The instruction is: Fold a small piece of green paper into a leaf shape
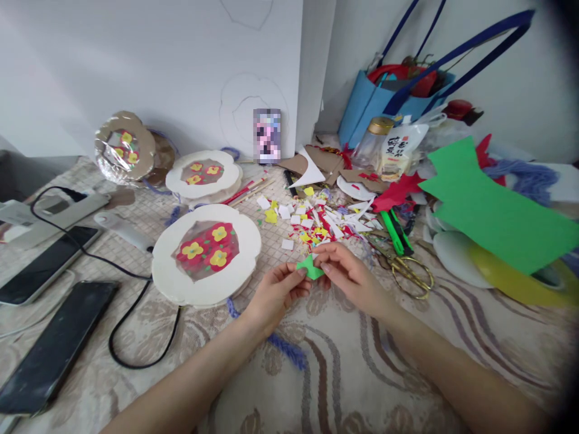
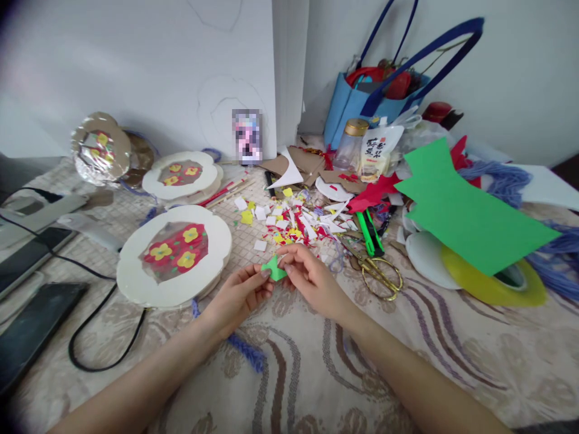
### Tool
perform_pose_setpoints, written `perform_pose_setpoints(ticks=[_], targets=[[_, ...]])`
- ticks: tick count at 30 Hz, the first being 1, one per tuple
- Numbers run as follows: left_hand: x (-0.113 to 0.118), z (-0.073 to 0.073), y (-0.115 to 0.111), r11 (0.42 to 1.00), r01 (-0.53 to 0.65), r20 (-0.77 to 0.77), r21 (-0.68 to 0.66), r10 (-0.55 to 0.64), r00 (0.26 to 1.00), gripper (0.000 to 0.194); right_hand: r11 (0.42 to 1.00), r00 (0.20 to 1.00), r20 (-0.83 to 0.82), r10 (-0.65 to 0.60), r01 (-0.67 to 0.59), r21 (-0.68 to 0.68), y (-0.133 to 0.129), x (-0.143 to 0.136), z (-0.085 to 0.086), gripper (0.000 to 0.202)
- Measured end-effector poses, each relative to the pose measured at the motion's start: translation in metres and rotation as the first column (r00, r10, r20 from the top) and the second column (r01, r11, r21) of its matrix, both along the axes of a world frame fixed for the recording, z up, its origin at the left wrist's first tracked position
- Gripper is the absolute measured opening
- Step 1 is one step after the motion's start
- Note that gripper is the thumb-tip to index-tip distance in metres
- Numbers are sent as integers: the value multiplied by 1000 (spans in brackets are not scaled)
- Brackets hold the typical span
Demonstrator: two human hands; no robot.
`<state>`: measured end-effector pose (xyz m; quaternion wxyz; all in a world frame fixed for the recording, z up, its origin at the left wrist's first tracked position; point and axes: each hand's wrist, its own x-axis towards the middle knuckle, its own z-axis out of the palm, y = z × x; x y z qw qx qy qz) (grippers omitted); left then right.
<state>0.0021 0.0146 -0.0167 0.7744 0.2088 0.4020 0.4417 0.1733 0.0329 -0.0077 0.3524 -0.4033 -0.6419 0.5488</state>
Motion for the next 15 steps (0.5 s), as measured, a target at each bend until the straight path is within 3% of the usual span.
perform_pose_setpoints(ticks=[9,15], targets=[[-1,0,0,1000,6,27,-15,-5,1000,21,950,980,182,86,-135,281,7,9,5,24],[1,0,-1,1000,7,-17,14,-7,1000,24,979,985,152,76,-102,175,3,8,6,21]])
